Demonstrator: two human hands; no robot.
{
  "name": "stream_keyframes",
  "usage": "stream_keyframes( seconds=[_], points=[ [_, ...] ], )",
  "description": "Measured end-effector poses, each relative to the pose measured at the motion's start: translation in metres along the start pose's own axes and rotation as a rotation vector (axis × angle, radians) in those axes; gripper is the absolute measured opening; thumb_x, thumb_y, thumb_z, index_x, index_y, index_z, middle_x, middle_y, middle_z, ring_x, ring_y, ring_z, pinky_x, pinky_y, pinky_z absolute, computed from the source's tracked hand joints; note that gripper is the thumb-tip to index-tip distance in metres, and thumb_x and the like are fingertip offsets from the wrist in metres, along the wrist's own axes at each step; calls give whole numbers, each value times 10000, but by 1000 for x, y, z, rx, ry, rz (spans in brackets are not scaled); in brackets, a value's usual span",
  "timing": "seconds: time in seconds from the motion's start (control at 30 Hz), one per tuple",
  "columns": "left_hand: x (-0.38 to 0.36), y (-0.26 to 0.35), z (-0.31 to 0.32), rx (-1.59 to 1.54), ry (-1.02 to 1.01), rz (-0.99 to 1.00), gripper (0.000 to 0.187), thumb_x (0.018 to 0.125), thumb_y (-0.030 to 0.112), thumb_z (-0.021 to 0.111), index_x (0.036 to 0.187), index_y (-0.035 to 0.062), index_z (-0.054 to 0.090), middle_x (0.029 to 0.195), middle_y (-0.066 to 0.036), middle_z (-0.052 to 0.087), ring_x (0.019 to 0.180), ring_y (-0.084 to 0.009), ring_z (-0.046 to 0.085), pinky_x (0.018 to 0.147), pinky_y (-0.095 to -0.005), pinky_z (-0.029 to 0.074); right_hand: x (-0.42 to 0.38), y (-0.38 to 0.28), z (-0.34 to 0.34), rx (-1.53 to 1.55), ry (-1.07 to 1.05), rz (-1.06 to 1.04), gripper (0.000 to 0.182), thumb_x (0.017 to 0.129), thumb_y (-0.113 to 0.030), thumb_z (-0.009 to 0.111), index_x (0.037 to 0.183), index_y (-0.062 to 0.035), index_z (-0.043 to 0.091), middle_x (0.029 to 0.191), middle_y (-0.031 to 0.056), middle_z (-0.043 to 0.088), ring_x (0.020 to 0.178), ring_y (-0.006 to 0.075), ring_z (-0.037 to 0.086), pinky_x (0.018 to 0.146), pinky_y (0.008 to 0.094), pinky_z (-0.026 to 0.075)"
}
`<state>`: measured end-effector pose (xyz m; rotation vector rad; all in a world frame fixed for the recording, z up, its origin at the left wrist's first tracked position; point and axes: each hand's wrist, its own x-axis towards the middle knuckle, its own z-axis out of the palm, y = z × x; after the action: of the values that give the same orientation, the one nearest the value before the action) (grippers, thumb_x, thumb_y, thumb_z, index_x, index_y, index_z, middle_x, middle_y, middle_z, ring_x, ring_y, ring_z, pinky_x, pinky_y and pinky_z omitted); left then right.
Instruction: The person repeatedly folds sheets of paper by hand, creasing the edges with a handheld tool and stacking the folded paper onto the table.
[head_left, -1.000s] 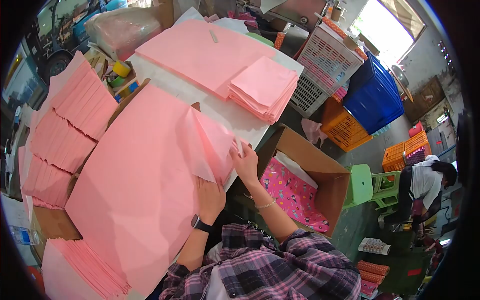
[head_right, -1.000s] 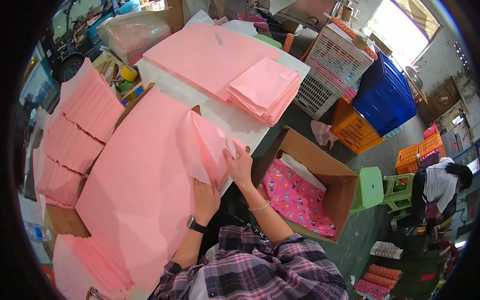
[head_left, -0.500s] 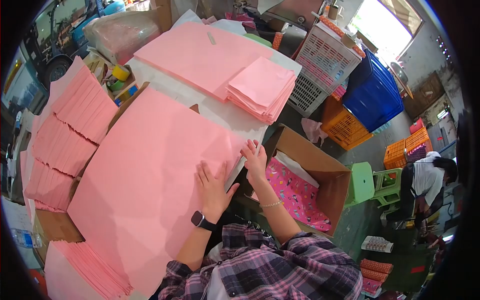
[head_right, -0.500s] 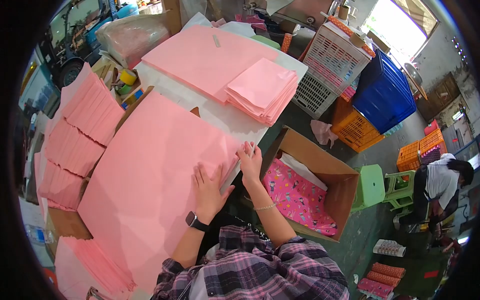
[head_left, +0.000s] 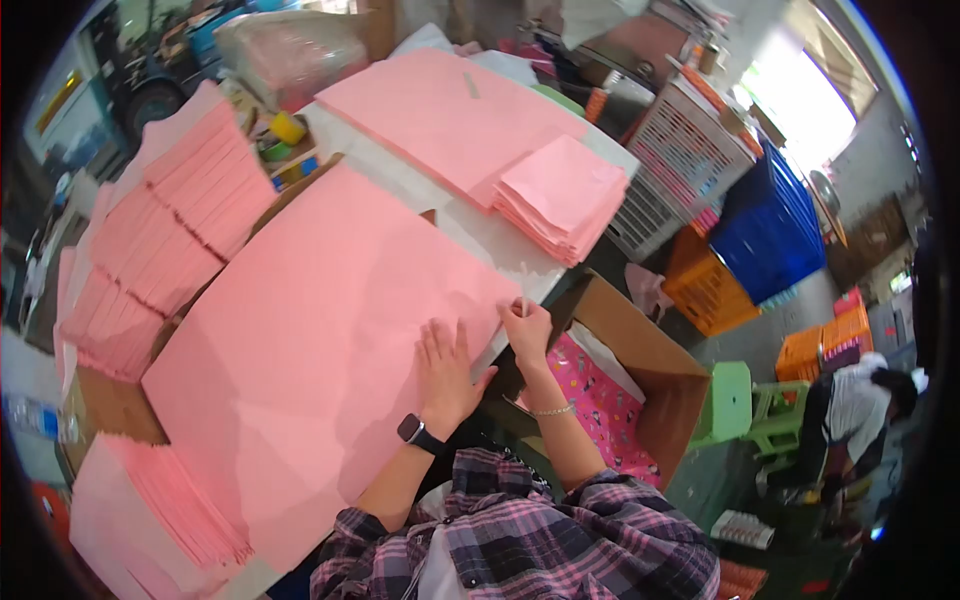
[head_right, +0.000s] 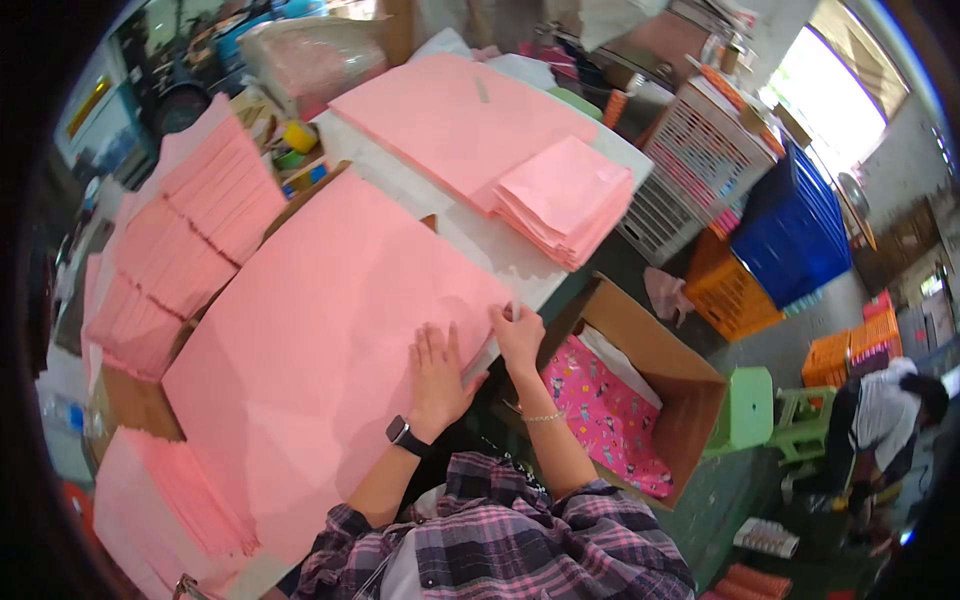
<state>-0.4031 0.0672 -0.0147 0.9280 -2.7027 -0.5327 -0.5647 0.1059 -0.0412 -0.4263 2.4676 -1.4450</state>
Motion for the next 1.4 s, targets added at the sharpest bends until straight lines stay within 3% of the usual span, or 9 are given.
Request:
stream_keyframes(
  seconds=[0.2, 0.3, 0.33, 0.47, 0.57, 0.73, 0.87, 1.1, 1.4],
  points=[
    [-29, -46, -35, -406, 262, -59, 791, 899, 256, 588, 1505, -40, 173, 1500, -356, 224, 1425, -484, 183, 1171, -532, 179, -66, -79, 8, -400, 103, -600, 219, 767, -92, 675, 985, -74, 658, 955, 117, 694, 849, 292, 688, 683, 372, 539],
    [-100, -115, -70, -221, 246, -105, 707, 898, 194, 584, 1479, -34, 252, 1506, -328, 238, 1411, -486, 214, 1166, -522, 204, -98, -90, 26, -339, -76, -857, 223, 770, -79, 662, 991, -69, 630, 1067, 107, 679, 969, 299, 669, 704, 379, 556],
    [-126, -134, -84, -178, 265, -241, 691, 890, 177, 588, 1470, -31, 276, 1504, -318, 255, 1406, -480, 232, 1162, -516, 217, -109, -92, 32, -307, -149, -967, 226, 772, -72, 655, 994, -66, 616, 1124, 102, 671, 1029, 303, 660, 714, 383, 564],
    [-229, -188, -133, 71, 287, -592, 660, 878, 157, 599, 1454, -19, 327, 1498, -308, 287, 1394, -457, 283, 1151, -493, 253, -156, -99, 58, -328, -366, -1145, 297, 721, 3, 630, 1012, -46, 596, 1033, 63, 686, 1032, 276, 661, 727, 398, 560],
    [-286, -204, -146, 130, 124, -710, 669, 865, 161, 613, 1449, -20, 341, 1505, -301, 281, 1409, -455, 262, 1152, -494, 253, -186, -95, 71, -330, -524, -1223, 320, 701, 23, 619, 1013, -35, 582, 1058, 80, 675, 1082, 283, 644, 718, 397, 566],
    [-303, -210, -140, 170, 193, -676, 670, 873, 183, 618, 1450, -12, 339, 1502, -307, 285, 1393, -457, 292, 1150, -482, 262, -232, -75, 88, -407, -806, -1244, 273, 736, 13, 614, 1004, -29, 587, 1204, 132, 626, 1192, 283, 590, 639, 357, 581],
    [-301, -212, -142, 188, 200, -683, 662, 880, 173, 605, 1450, -19, 330, 1490, -301, 315, 1391, -444, 306, 1148, -472, 274, -264, -46, 107, -359, -806, -1427, 248, 753, -24, 590, 1001, -33, 587, 1233, 136, 610, 1227, 267, 571, 620, 323, 575],
    [-306, -221, -160, -178, 310, -781, 622, 901, 134, 553, 1446, -41, 309, 1466, -292, 361, 1391, -407, 328, 1138, -428, 312, -336, -62, 119, -325, -868, -1645, 178, 778, -79, 569, 954, -59, 584, 1185, 112, 642, 1180, 241, 610, 590, 328, 568],
    [-309, -229, -164, 80, 246, -631, 573, 889, 114, 539, 1406, -61, 364, 1464, -290, 358, 1386, -412, 330, 1149, -434, 297, -398, -60, 133, -255, -866, -1833, 216, 802, -124, 566, 996, -36, 597, 1227, 165, 624, 1169, 245, 619, 573, 295, 542]
  ],
)
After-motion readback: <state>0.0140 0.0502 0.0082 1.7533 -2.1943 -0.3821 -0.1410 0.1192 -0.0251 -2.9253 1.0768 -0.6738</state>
